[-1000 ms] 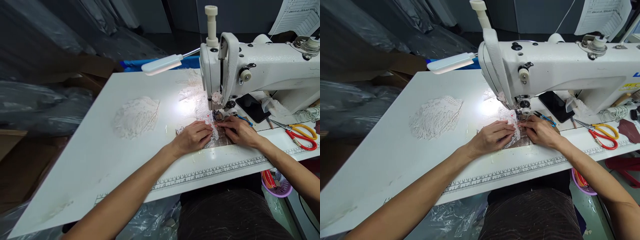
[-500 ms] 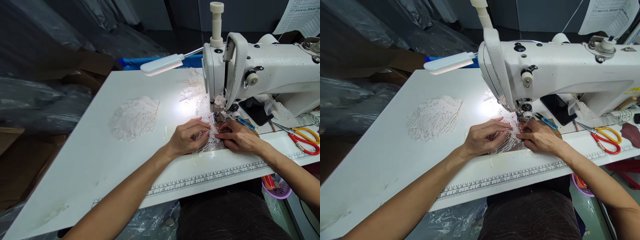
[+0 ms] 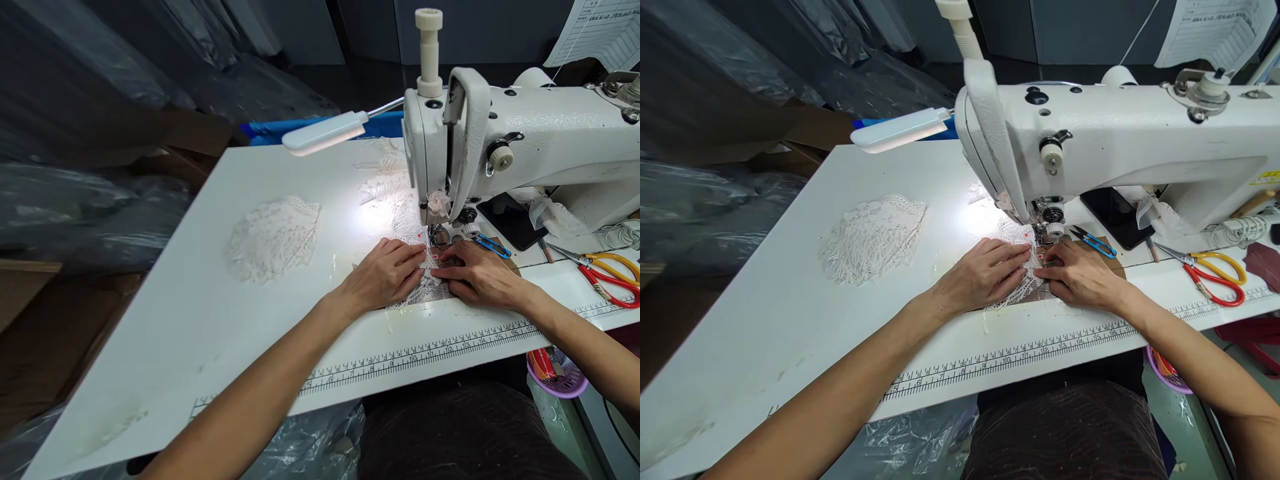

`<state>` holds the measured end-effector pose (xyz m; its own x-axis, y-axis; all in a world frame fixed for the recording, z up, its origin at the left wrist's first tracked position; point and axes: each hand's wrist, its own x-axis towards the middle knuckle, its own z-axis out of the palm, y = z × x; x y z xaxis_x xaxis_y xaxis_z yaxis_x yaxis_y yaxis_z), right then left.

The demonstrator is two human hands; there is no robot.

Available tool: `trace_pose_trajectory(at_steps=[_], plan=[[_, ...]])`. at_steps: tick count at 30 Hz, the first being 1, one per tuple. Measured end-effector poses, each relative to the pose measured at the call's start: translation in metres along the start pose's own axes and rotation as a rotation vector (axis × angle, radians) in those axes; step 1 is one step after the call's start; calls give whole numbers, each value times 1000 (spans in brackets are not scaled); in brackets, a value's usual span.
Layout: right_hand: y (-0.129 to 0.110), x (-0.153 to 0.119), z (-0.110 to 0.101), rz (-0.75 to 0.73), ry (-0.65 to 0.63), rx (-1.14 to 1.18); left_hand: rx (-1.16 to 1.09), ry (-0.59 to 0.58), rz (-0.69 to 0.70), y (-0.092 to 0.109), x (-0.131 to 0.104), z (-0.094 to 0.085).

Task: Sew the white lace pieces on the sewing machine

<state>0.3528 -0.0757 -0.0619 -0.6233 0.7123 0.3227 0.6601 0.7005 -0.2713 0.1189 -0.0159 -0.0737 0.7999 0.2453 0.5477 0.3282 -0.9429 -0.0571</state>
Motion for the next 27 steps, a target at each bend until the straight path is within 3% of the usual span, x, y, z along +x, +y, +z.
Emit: trace_pose_trajectory(at_steps=[11,18,24,27], plan=[[1,0,3,-13,15,-37,25,-165,-53,2,-1,-2],[-3,1,2,-4,-65,-108,46,-290,-136,7,5,-8],[-7,7,1,54,-110,-197,-1,-229,-32,-11,10,-2],[-8,9,2,60,-94,-211,-27,-205,-52,-14,10,0]])
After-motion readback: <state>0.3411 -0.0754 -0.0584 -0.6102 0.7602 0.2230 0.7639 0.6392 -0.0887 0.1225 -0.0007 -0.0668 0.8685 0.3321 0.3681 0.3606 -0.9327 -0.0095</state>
